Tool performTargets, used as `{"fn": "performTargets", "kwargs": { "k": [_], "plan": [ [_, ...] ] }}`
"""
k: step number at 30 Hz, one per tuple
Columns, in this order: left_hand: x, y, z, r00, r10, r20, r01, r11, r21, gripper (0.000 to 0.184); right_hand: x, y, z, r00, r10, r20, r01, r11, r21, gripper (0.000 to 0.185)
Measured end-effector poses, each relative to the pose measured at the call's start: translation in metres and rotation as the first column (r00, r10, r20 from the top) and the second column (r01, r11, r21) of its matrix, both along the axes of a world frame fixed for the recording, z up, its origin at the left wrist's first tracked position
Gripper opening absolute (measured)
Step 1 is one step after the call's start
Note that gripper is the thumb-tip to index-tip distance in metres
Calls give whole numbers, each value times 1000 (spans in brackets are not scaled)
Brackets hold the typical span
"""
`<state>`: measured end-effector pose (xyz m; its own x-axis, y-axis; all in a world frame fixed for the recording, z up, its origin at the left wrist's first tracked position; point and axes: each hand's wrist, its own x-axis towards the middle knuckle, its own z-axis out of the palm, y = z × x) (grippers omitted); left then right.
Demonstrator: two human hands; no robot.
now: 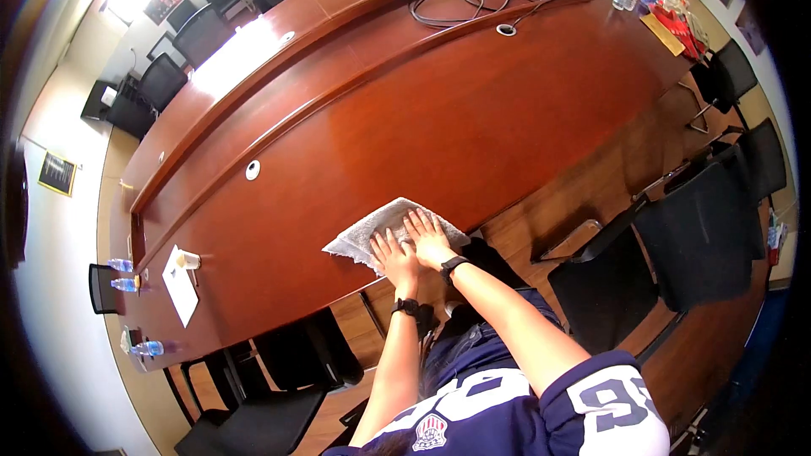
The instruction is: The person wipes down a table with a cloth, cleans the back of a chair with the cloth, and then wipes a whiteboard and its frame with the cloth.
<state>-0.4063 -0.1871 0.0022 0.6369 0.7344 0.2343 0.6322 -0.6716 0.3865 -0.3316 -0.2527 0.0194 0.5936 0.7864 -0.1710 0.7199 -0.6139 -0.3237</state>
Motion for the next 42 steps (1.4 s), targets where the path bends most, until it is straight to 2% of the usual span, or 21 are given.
{"fn": "performTargets", "kwargs": {
  "k": [7, 11, 13, 14, 17, 18, 21, 22, 24, 25, 26, 28, 29, 30, 33, 34, 36, 39, 40, 42],
  "plan": [
    [33, 45, 1, 990, -3, -142, -9, 996, -87, 61, 35, 38, -6, 998, 50, -37, -50, 999, 5, 63],
    [67, 76, 4, 981, 47, -189, -62, 995, -75, 62, 75, 73, -2, 991, 119, -61, -119, 993, 3, 64],
    [91, 102, 8, 973, 43, -228, -59, 996, -62, 62, 95, 99, 0, 991, 95, -90, -95, 995, 8, 64],
    [104, 118, 11, 959, -7, -283, -26, 993, -113, 63, 105, 110, 2, 991, 84, -105, -83, 996, 8, 64],
    [151, 172, 15, 932, -154, -329, 117, 985, -129, 66, 145, 152, 0, 995, 59, -83, -55, 997, 47, 65],
    [166, 185, 16, 940, -124, -317, 108, 992, -66, 64, 159, 167, 2, 995, 48, -84, -45, 998, 41, 65],
    [213, 228, 22, 935, -114, -335, 81, 991, -109, 66, 204, 213, 3, 997, 80, -13, -80, 996, 38, 66],
    [225, 244, 22, 922, -136, -362, 98, 988, -121, 68, 217, 224, 7, 997, 73, -13, -71, 992, 100, 64],
    [250, 280, 4, 942, -165, -292, 205, 972, 114, 64, 241, 255, -7, 994, 4, 107, -30, 969, 247, 62],
    [264, 295, 6, 947, -186, -264, 214, 973, 82, 64, 252, 268, -3, 977, -31, 210, -24, 967, 254, 60],
    [278, 309, 14, 949, -204, -238, 222, 974, 49, 63, 265, 283, -2, 973, -43, 225, -21, 961, 277, 59],
    [299, 339, 11, 964, -222, -147, 243, 959, 144, 61, 290, 308, 2, 967, -22, 255, -61, 948, 313, 58],
    [308, 350, 13, 962, -213, -170, 241, 957, 163, 60, 301, 319, 2, 961, -34, 274, -76, 922, 381, 59],
    [318, 358, 17, 961, -208, -185, 241, 953, 182, 58, 310, 331, 0, 953, -20, 303, -95, 928, 359, 60],
    [333, 369, 48, 955, -229, -187, 218, 973, -82, 51, 321, 348, 13, 911, 8, 413, -121, 962, 246, 53],
    [336, 382, 46, 946, -241, -215, 211, 966, -152, 50, 329, 360, 12, 935, 64, 348, -147, 965, 218, 49],
    [347, 431, 6, 846, -341, -411, 356, 934, -41, 48, 347, 375, 25, 965, 157, 212, -181, 979, 98, 49],
    [359, 445, 8, 840, -336, -426, 334, 939, -81, 48, 366, 389, 21, 973, 187, 137, -206, 969, 137, 58],
    [362, 447, 10, 840, -347, -418, 362, 931, -45, 47, 367, 388, 21, 976, 189, 107, -203, 969, 140, 60],
    [359, 444, 18, 815, -387, -431, 426, 905, -8, 45, 367, 388, 18, 976, 158, 147, -180, 972, 149, 63]
  ]
}}
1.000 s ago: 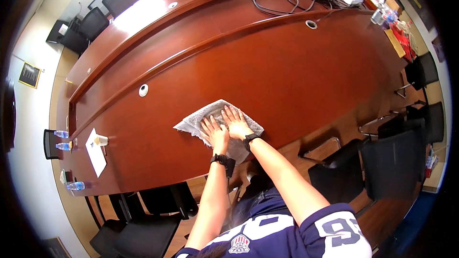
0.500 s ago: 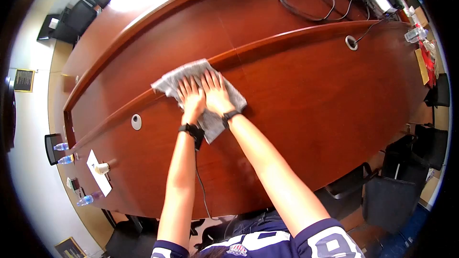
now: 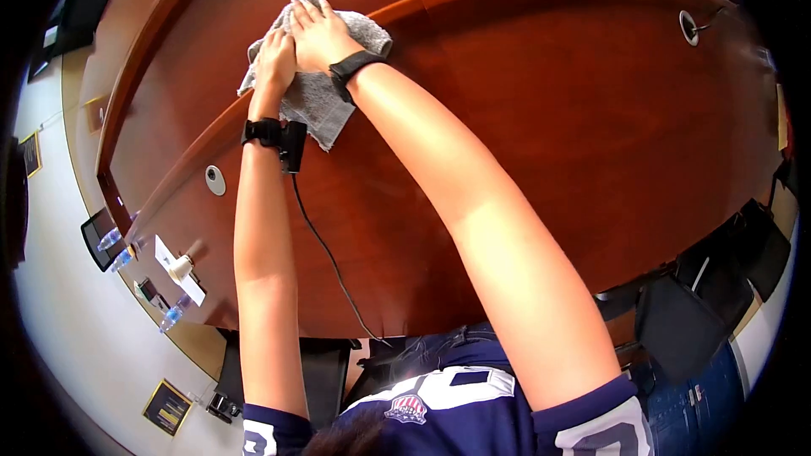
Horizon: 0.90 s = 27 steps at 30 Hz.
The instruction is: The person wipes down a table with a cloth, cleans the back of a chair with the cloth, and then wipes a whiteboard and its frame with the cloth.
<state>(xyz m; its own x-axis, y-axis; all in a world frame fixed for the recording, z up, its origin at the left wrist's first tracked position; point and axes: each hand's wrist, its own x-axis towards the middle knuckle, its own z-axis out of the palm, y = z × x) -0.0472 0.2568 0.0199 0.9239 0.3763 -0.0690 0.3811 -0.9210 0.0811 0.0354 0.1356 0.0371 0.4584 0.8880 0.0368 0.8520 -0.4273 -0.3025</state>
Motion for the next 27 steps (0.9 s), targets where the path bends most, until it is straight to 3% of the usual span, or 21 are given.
{"fn": "performTargets", "kwargs": {
  "k": [2, 5, 6, 8, 9, 10, 12, 18, 27],
  "plan": [
    [-3, -2, 3, 999, -18, 29, 17, 1000, 18, 47, -4, -2, -2, 992, -48, 121, 38, 996, 78, 61],
    [-4, -13, 4, 992, 75, 105, -65, 994, -93, 50, -15, -10, 12, 969, -60, 238, 61, 998, 3, 59],
    [-10, -11, 0, 997, 27, 67, -23, 998, -63, 51, -22, -14, 10, 962, -77, 263, 67, 997, 47, 58],
    [-26, -47, 20, 979, 155, 128, -142, 984, -109, 53, -47, -29, 4, 970, -161, 181, 126, 974, 190, 57],
    [-43, -60, 16, 977, 93, 190, -92, 996, -14, 56, -64, -40, -4, 970, -192, 147, 133, 931, 339, 56],
    [-58, -74, 13, 964, 63, 258, -67, 998, 6, 58, -78, -53, -9, 974, -181, 135, 117, 917, 380, 56],
    [-91, -105, 12, 973, 136, 184, -120, 988, -96, 59, -109, -79, -17, 994, -110, 9, 98, 918, 385, 57],
    [-195, -187, 0, 978, 147, 149, -127, 983, -134, 58, -203, -165, -20, 998, -57, -8, 55, 912, 407, 55],
    [-330, -306, -5, 943, 288, 168, -263, 952, -156, 61, -328, -269, -23, 998, 65, 2, -65, 983, 170, 62]
  ]
}}
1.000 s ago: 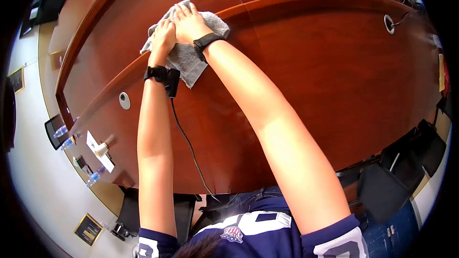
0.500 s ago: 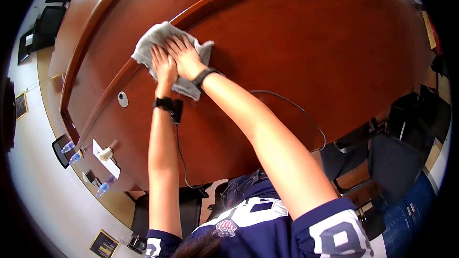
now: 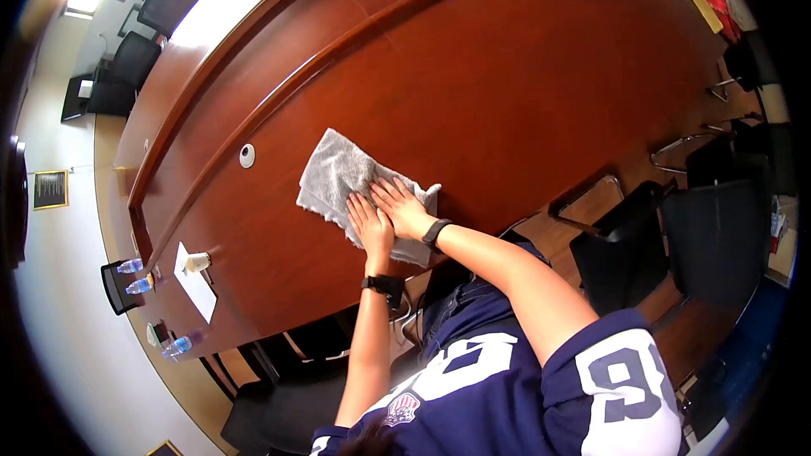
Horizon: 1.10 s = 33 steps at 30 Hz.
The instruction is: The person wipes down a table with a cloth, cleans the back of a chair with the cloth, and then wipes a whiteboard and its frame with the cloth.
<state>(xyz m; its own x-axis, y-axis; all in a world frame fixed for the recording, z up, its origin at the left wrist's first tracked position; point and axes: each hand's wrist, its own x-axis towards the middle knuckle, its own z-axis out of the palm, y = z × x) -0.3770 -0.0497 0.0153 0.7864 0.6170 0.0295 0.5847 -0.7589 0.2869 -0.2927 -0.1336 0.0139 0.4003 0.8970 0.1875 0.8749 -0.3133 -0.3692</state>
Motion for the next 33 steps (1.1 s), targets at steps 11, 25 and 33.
{"fn": "performTargets", "kwargs": {
  "k": [11, 25, 33],
  "plan": [
    [-123, -62, 1, 999, 14, -37, -20, 983, -181, 68, -76, -54, 8, 964, 257, -74, -259, 966, -20, 70],
    [-43, -136, 8, 934, -221, -281, 164, 963, -214, 93, 14, -155, 22, 889, 413, -196, -404, 911, 88, 81],
    [99, -243, 14, 882, -422, -208, 364, 892, -267, 96, 147, -288, 20, 931, 276, -237, -281, 960, 15, 92]
  ]
}}
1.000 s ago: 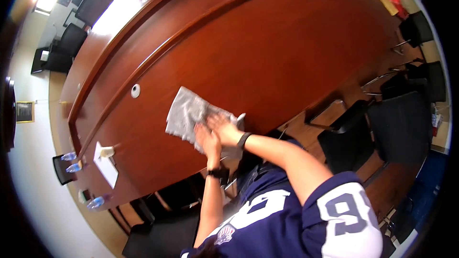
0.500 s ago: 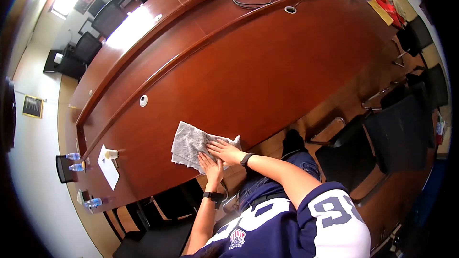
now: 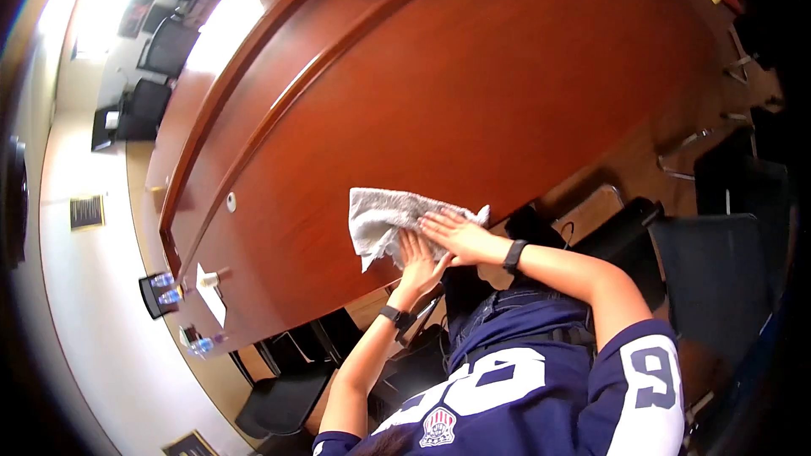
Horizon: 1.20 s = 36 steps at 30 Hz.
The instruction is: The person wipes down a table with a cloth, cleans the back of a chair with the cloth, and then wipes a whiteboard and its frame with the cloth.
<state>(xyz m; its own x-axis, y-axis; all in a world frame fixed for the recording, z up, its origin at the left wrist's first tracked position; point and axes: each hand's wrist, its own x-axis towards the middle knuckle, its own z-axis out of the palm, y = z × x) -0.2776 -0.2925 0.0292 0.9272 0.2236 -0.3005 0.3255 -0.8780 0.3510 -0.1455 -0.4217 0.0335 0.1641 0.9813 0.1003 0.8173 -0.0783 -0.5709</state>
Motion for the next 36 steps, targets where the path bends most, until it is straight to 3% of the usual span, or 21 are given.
{"fn": "performTargets", "kwargs": {
  "k": [5, 10, 18, 22, 23, 24, 26, 28, 30, 32, 34, 36],
  "plan": [
    [16, 7, -34, 970, -221, 101, 217, 975, 47, 96, -20, -9, -20, 975, -223, 24, 223, 953, -206, 90],
    [103, -41, -23, 879, -412, 240, 417, 908, 33, 97, 16, -78, -13, 865, -498, 66, 498, 834, -239, 96],
    [142, -69, -31, 849, -365, 382, 390, 921, 12, 92, 37, -95, -21, 784, -578, 226, 620, 738, -267, 102],
    [132, -73, -31, 850, -338, 403, 373, 928, -10, 87, 46, -99, -25, 813, -423, 401, 546, 792, -272, 102],
    [124, -67, -30, 850, -330, 411, 368, 930, -15, 86, 44, -92, -23, 841, -364, 400, 518, 755, -402, 102],
    [111, -57, -30, 850, -317, 420, 356, 934, -17, 85, 32, -80, -28, 796, -284, 535, 529, 756, -385, 104],
    [65, -13, -28, 858, -267, 438, 320, 946, -50, 85, -8, -35, -23, 864, -357, 356, 474, 815, -334, 107],
    [22, 30, -13, 893, -207, 400, 268, 958, -102, 80, -32, 6, -17, 896, -210, 390, 376, 828, -416, 109],
    [-38, 72, -15, 908, -147, 393, 186, 981, -62, 75, -65, 54, -15, 942, -133, 308, 261, 869, -421, 111],
    [-98, 102, -17, 941, -32, 336, 46, 998, -34, 70, -100, 110, 13, 940, 63, 336, 107, 879, -465, 91],
    [-154, 128, -8, 966, 68, 251, -84, 995, 57, 66, -144, 151, -24, 929, 18, 368, 65, 975, -212, 66],
    [-206, 159, -2, 972, 198, 124, -206, 977, 52, 64, -191, 199, -31, 959, -40, 282, 38, 999, 15, 53]
  ]
}}
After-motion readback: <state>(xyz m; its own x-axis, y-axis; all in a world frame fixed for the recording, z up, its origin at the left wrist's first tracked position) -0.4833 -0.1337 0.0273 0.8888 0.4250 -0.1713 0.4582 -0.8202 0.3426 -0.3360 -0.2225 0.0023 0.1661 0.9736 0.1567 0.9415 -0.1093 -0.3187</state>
